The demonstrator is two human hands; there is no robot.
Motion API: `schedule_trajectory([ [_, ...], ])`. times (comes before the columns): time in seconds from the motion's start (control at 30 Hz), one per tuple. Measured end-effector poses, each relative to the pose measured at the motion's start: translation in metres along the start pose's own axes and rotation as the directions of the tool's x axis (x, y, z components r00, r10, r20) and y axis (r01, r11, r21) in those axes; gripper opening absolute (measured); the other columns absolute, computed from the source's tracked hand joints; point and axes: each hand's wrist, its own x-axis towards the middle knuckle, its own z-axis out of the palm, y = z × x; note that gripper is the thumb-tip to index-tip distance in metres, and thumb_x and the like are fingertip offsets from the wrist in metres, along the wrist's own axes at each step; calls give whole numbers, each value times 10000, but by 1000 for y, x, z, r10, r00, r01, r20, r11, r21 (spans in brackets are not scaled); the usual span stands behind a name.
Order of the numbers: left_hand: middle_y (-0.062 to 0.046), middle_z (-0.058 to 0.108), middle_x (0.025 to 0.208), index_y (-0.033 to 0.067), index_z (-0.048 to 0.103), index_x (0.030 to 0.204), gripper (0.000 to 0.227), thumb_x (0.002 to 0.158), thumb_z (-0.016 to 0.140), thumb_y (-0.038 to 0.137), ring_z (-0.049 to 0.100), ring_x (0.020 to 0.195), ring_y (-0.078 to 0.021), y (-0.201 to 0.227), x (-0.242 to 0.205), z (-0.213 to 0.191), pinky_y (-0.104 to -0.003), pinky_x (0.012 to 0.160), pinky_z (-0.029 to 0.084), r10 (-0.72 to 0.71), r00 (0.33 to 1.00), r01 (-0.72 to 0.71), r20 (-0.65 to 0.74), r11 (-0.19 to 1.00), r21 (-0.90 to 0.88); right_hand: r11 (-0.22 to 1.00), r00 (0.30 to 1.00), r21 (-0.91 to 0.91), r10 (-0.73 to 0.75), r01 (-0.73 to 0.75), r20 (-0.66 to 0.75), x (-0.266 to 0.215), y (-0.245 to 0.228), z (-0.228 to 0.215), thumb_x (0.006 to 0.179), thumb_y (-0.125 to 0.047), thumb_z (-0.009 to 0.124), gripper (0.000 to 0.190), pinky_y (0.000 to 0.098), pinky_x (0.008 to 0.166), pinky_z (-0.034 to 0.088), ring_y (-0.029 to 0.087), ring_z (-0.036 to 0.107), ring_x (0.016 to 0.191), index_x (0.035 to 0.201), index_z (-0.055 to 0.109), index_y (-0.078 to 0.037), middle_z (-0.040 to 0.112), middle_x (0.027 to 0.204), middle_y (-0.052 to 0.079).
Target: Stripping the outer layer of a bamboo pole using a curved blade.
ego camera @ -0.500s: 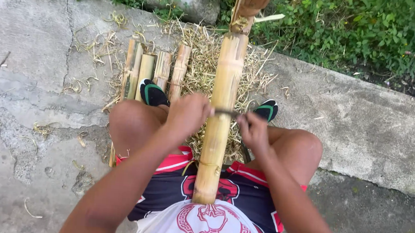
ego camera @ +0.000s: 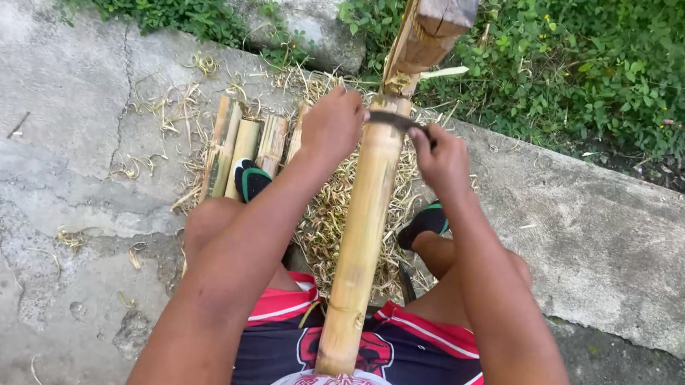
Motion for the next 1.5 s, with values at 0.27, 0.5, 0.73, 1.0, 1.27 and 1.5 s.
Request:
schedule_trajectory([
  [0.27,-80,668,935,109,696,880,176,906,734,279,679,851,-331,-4,19,-4,-492,721,516,10,1000,-11,-27,1000,-13,988,980,2,-153,154,-131,15,8,8,1059,-367,655,380,435,487,407,233,537,507,837,639,-59,579,585,74],
  [0.5,-73,734,832,145,765,841,74,851,708,190,725,830,-236,-10,-61,-38,-410,814,540,-193,728,250,658,968,7,998,952,69,-11,-11,307,-62,12,-5,993,-380,649,341,406,445,378,168,495,463,880,726,-68,544,512,28],
  [0.73,-103,677,921,107,714,904,150,944,671,245,690,800,-303,13,-11,-23,-471,719,534,-90,967,88,239,996,17,977,998,213,0,-14,65,-13,24,16,1014,-360,635,359,380,451,318,149,429,471,855,682,-42,512,522,35],
  [1.0,-91,664,952,97,705,897,181,875,750,271,700,818,-359,16,39,0,-503,691,536,41,997,-38,-71,998,47,973,967,148,-143,176,-213,27,31,22,1048,-290,671,357,379,469,341,155,458,494,837,617,-7,528,566,78],
  [1.27,-115,681,890,71,710,907,225,920,712,295,708,756,-327,19,-9,-14,-489,631,545,43,994,-58,100,987,149,964,992,253,-56,82,-109,-25,33,26,1044,-326,622,340,372,454,350,144,508,476,843,647,-53,575,563,38],
  [1.5,-141,716,869,86,725,926,234,981,647,299,705,782,-316,21,-68,-37,-482,718,533,-167,884,116,437,983,142,968,949,244,-137,66,285,-68,51,18,1002,-352,679,351,329,429,331,119,458,490,815,713,-58,550,564,8],
])
